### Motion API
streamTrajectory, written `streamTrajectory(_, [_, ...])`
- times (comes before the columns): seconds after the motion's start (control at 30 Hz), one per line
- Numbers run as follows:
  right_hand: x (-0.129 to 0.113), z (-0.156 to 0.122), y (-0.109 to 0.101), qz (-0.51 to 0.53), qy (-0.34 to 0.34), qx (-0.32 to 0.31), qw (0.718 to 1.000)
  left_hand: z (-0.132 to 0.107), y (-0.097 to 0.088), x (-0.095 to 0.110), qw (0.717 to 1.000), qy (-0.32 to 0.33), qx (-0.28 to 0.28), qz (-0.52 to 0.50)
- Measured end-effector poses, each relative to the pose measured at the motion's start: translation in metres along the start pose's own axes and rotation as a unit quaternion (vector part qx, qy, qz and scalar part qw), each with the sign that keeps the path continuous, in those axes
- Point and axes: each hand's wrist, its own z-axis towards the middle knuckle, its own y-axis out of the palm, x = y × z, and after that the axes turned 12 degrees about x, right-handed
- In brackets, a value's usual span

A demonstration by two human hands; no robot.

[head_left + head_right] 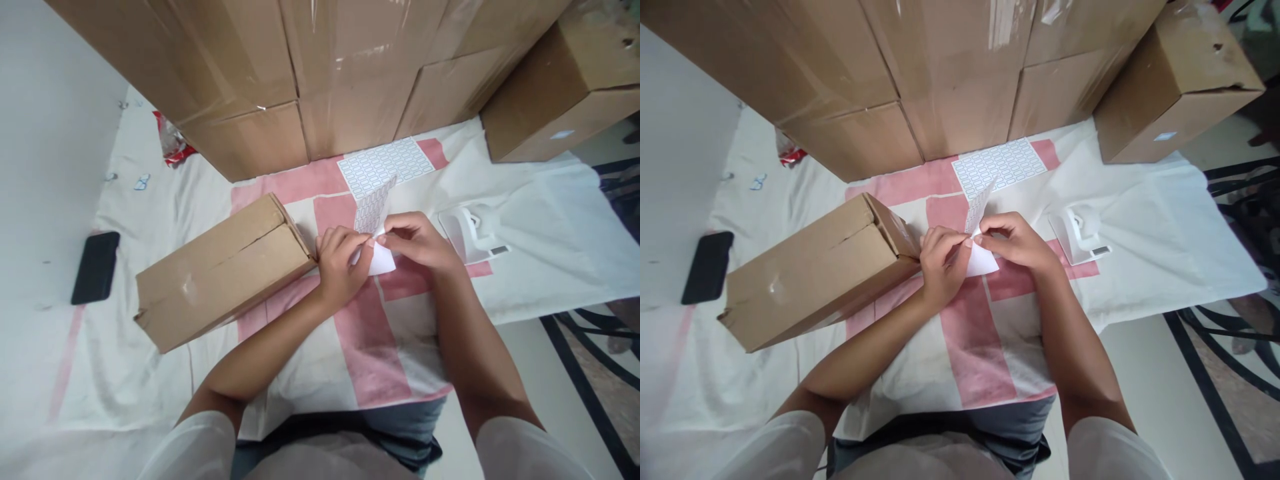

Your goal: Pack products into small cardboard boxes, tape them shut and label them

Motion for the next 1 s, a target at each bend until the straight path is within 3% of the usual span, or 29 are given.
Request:
streamTrajectory(0.13, [0.003,0.001,-0.006,-0.033,0.0,0.0,0.999,0.001,0.001,0.001,0.995,-0.087,-0.006,-0.051])
streamTrajectory(0.2, [0.008,0.003,-0.013,-0.087,0.014,0.038,0.995,0.001,0.002,0.0,0.99,-0.119,0.005,-0.077])
streamTrajectory(0.27, [0.013,0.006,-0.021,-0.18,0.013,0.145,0.973,0.001,0.003,-0.001,0.986,-0.134,0.018,-0.099])
streamTrajectory(0.33, [0.015,0.008,-0.025,-0.261,-0.038,0.268,0.927,0.0,0.003,-0.001,0.984,-0.14,0.025,-0.105])
streamTrajectory(0.37, [0.014,0.007,-0.025,-0.276,-0.076,0.3,0.91,0.0,0.003,-0.001,0.985,-0.141,0.023,-0.101])
streamTrajectory(0.4, [0.012,0.006,-0.022,-0.271,-0.114,0.298,0.908,0.0,0.003,0.0,0.985,-0.142,0.019,-0.093])
streamTrajectory(0.47, [0.004,0.002,-0.013,-0.219,-0.155,0.207,0.941,-0.001,0.003,-0.001,0.987,-0.138,0.006,-0.083])
streamTrajectory(0.57, [-0.005,-0.002,0.002,-0.145,-0.138,0.077,0.977,-0.004,0.005,-0.002,0.987,-0.136,-0.011,-0.09])
streamTrajectory(0.63, [-0.003,-0.002,0.006,-0.144,-0.131,0.099,0.976,-0.007,0.005,-0.001,0.984,-0.139,-0.018,-0.108])
streamTrajectory(0.7, [0.003,0.002,0.005,-0.168,-0.142,0.164,0.962,-0.009,-0.004,0.006,0.985,-0.105,-0.043,-0.128])
streamTrajectory(0.77, [0.011,0.006,0.005,-0.196,-0.16,0.211,0.944,-0.006,-0.025,0.018,0.987,0.008,-0.097,-0.131])
streamTrajectory(0.83, [0.018,0.008,0.01,-0.219,-0.175,0.214,0.936,0.004,-0.06,0.031,0.972,0.171,-0.143,-0.079])
streamTrajectory(0.9, [0.022,0.008,0.021,-0.23,-0.186,0.184,0.937,0.02,-0.104,0.039,0.95,0.282,-0.123,0.058])
streamTrajectory(0.93, [0.024,0.007,0.03,-0.232,-0.192,0.166,0.939,0.03,-0.127,0.039,0.949,0.26,-0.095,0.152])
streamTrajectory(1.0, [0.026,0.003,0.05,-0.237,-0.206,0.139,0.939,0.047,-0.169,0.032,0.931,0.135,-0.107,0.323])
